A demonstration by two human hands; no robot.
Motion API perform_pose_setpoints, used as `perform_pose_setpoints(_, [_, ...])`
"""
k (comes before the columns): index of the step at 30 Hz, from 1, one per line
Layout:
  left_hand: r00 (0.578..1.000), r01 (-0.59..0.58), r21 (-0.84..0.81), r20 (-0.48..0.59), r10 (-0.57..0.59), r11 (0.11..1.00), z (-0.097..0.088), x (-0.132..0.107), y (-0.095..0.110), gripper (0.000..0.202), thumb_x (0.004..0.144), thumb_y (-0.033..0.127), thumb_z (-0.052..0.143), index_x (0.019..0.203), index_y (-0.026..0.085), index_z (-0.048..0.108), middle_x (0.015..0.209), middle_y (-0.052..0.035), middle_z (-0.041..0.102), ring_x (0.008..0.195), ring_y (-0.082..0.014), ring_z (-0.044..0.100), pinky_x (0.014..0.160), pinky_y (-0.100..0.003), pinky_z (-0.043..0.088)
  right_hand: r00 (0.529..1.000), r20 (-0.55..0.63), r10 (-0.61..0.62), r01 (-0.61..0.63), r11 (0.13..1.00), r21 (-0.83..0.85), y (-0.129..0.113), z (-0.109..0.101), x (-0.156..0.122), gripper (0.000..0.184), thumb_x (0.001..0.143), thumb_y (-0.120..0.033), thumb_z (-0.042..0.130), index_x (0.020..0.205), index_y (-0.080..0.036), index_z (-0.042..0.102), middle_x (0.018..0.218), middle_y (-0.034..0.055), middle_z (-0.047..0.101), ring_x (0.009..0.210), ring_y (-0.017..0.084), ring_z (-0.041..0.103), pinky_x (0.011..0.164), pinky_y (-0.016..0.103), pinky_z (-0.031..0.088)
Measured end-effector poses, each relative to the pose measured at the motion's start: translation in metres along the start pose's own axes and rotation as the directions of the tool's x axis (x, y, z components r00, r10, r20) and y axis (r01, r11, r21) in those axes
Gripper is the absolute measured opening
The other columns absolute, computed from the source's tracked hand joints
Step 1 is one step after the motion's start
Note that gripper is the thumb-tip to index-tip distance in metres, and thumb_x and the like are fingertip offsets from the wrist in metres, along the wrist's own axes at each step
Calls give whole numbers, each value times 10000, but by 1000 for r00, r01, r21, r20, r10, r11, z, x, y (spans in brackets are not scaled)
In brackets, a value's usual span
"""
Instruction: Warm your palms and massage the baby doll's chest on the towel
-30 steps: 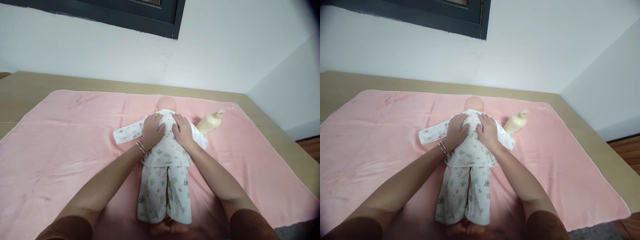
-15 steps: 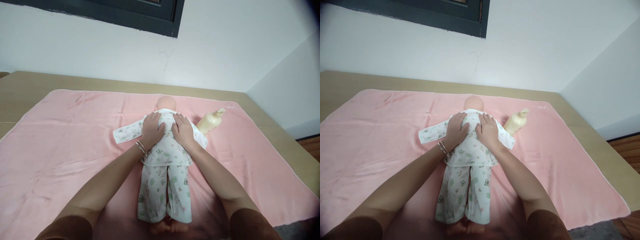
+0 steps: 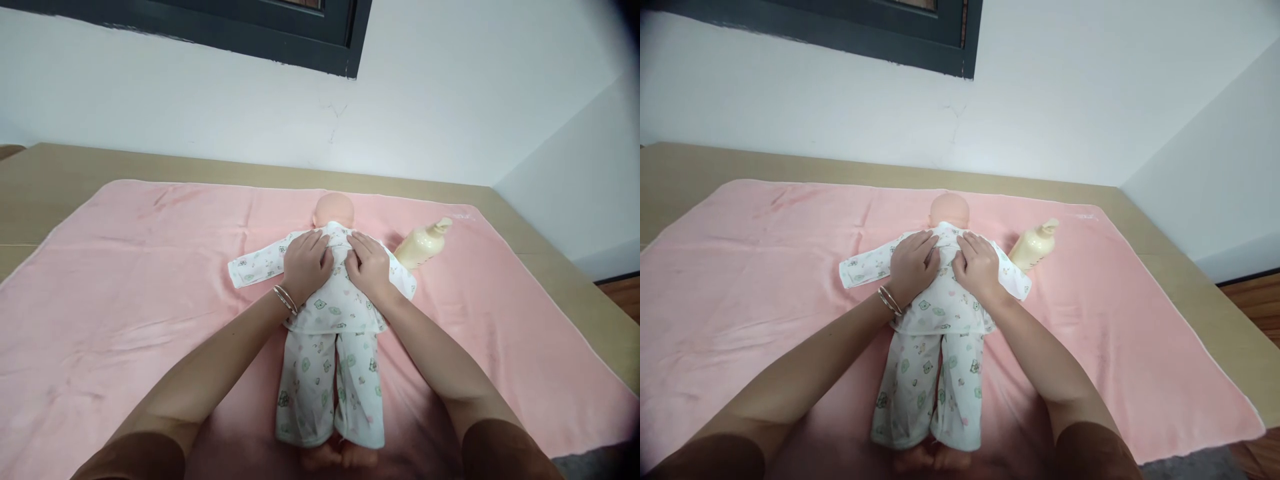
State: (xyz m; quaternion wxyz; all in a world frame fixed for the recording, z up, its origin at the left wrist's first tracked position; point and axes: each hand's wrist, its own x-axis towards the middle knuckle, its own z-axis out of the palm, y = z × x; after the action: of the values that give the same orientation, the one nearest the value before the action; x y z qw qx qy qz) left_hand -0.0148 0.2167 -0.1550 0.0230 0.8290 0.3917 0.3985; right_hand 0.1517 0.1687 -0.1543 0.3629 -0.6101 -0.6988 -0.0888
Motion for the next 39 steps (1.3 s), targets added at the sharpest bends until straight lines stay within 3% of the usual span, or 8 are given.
perform_pose_setpoints(10, [999, 26, -25, -28, -27, 999, 0, -1, 0, 345, 908, 290, 451, 1161, 170, 652, 1224, -110, 668, 1202, -265, 577, 1064, -458, 443, 997, -70, -18, 15, 999, -38, -4, -2, -2, 369, 895, -224, 414, 1152, -184, 676, 1207, 78, 690, 1195, 235, 609, 1089, 450, 463])
perform_pose_setpoints(17, [998, 50, -40, 50, -48, 998, 2, 3, -3, 398, 923, 292, 410, 1257, 159, 583, 1316, -119, 612, 1275, -275, 512, 1113, -485, 383, 998, 38, 56, -57, 998, 15, -3, -2, 3, 412, 902, -232, 410, 1258, -188, 611, 1306, 78, 633, 1287, 252, 527, 1147, 483, 372])
perform_pose_setpoints(22, [997, 6, -33, 83, -3, 999, 3, 5, -5, 423, 926, 285, 403, 1292, 128, 544, 1347, -132, 587, 1290, -278, 489, 1129, -484, 358, 986, 169, 10, -13, 1000, 13, 4, -1, 10, 458, 940, -254, 363, 1365, -178, 514, 1434, 95, 523, 1365, 278, 433, 1156, 546, 305])
perform_pose_setpoints(26, [998, -60, -28, 2, 60, 998, 1, 3, -3, 339, 923, 263, 416, 1164, 141, 620, 1239, -117, 659, 1197, -258, 563, 1070, -448, 426, 998, 42, -47, 45, 998, 42, 7, 2, 5, 385, 926, -262, 417, 1249, -187, 613, 1324, 95, 621, 1277, 262, 531, 1111, 508, 386])
perform_pose_setpoints(31, [999, -28, -12, -47, 27, 1000, 1, 1, -2, 311, 915, 264, 432, 1115, 140, 636, 1179, -130, 676, 1145, -267, 590, 1025, -446, 462, 985, -169, -26, 31, 999, 31, 1, 2, 0, 301, 897, -238, 453, 1052, -173, 703, 1099, 101, 727, 1093, 235, 652, 1023, 415, 499])
perform_pose_setpoints(36, [999, 36, 19, -8, -36, 999, 5, 2, -4, 410, 913, 279, 424, 1254, 94, 557, 1305, -180, 593, 1252, -309, 513, 1082, -498, 402, 998, -62, -29, 29, 1000, -10, 0, 0, 2, 375, 902, -225, 431, 1203, -164, 645, 1250, 91, 668, 1225, 255, 579, 1074, 461, 455])
perform_pose_setpoints(39, [1000, 17, 28, -12, -17, 999, 5, 1, -4, 390, 915, 278, 424, 1229, 98, 570, 1266, -167, 613, 1214, -301, 534, 1068, -481, 411, 994, -92, -57, 57, 998, 0, 2, 1, 0, 350, 908, -233, 430, 1150, -162, 672, 1217, 101, 686, 1191, 254, 607, 1070, 466, 456])
